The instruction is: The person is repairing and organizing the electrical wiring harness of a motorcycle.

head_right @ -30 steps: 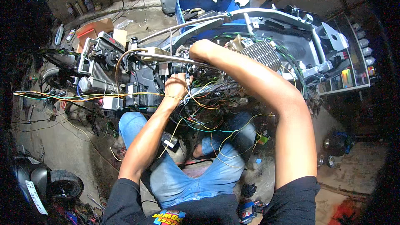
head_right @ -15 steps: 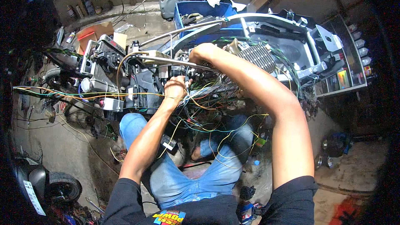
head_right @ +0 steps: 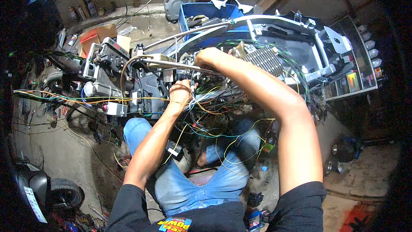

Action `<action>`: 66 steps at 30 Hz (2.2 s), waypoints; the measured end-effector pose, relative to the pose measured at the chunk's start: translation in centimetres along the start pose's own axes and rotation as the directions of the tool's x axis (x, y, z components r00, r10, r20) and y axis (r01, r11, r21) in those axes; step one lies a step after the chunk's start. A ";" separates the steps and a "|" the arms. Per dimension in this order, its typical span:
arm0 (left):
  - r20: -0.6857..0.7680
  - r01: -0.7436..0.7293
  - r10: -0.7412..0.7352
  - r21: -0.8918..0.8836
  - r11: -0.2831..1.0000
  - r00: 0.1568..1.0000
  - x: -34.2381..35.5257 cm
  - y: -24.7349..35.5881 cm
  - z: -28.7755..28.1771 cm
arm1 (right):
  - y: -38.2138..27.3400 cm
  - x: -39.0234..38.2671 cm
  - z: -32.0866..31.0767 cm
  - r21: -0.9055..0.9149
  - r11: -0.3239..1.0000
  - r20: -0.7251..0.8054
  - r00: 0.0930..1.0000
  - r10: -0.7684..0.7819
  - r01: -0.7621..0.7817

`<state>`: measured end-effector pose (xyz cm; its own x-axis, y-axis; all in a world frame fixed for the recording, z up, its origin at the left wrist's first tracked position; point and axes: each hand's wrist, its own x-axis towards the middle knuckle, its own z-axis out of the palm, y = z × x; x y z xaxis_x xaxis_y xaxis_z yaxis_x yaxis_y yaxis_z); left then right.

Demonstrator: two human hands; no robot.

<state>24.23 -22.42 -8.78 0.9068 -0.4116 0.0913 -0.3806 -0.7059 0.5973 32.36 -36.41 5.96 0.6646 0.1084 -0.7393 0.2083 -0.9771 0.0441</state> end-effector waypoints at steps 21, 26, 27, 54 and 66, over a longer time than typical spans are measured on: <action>-0.021 0.029 -0.030 -0.038 0.999 0.999 -0.2 0.1 -0.6 | -3.2 -1.5 -1.1 -0.229 0.962 0.053 0.989 -0.140 0.149; -0.036 0.009 -0.010 -0.033 0.999 0.999 -0.3 0.0 -0.1 | -1.5 0.9 -0.8 -0.133 0.990 0.209 0.975 0.073 -0.046; -0.073 0.006 -0.006 -0.011 1.000 0.997 -0.3 0.0 -0.1 | -1.0 1.0 -0.7 -0.137 0.990 0.203 0.978 0.053 -0.025; -0.092 -0.032 0.035 0.024 0.999 0.995 -0.6 -0.3 0.9 | -0.6 0.6 0.7 -0.058 0.987 0.145 0.979 -0.142 0.151; 0.041 0.047 -0.046 -0.024 0.999 0.998 0.0 0.6 -0.9 | -0.7 1.6 1.8 -0.287 0.937 -0.055 0.973 -0.225 0.200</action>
<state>24.20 -22.31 -7.72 0.9153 -0.4017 0.0312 -0.3330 -0.7108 0.6196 31.93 -35.90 3.54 0.6392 0.3352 -0.6922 0.5343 -0.8409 0.0862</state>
